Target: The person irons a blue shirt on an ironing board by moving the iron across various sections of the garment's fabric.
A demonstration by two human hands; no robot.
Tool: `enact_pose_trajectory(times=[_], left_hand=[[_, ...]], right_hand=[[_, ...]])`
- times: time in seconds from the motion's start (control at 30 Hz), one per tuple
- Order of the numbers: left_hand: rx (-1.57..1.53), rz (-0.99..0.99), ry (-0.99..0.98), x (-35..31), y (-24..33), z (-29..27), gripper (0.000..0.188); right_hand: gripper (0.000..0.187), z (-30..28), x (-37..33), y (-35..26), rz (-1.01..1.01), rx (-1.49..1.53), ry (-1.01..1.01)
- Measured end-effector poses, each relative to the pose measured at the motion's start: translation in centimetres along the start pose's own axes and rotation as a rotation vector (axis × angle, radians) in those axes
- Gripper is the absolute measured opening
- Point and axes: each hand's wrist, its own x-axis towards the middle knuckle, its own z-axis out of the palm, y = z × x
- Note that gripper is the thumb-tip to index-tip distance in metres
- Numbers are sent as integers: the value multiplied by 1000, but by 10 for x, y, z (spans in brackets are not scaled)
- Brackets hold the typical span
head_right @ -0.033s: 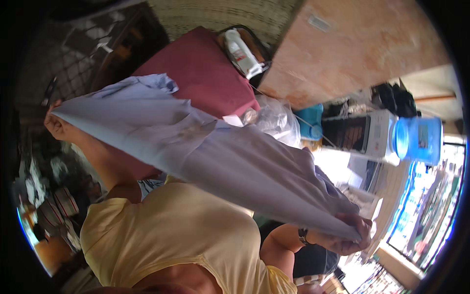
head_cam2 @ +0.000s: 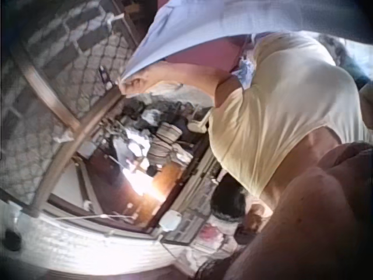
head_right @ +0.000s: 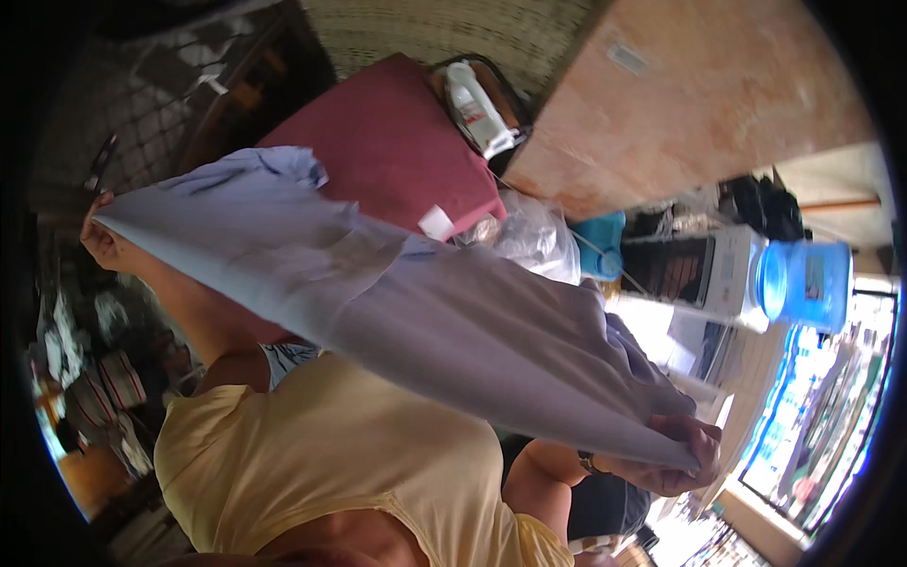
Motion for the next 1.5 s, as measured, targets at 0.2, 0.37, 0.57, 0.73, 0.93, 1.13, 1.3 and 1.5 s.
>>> enact_pose_trajectory(times=[0.2,0.37,0.57,0.73,0.93,1.13,1.3,1.5], left_hand=[[115,-70,-38,44,-42,-96,17],[159,-268,-267,46,-118,-167,15],[58,-342,-197,55,-178,-199,14],[15,-112,-131,81,-157,-214,15],[171,-146,-55,8,-121,-256,12],[137,-599,-21,-182,-133,-294,25],[519,-700,-94,-299,-156,-326,30],[685,-851,-127,-303,-166,-326,40]], right_hand=[[23,109,39,-25,191,526,-301],[20,283,9,-65,436,892,-828],[25,413,-31,-130,558,1071,-969],[21,459,8,-161,706,1393,-783],[20,451,-15,-136,282,1130,-657],[34,400,-188,-42,478,787,-1093],[42,369,-324,-3,840,599,-1179],[36,380,-333,2,995,471,-1333]])
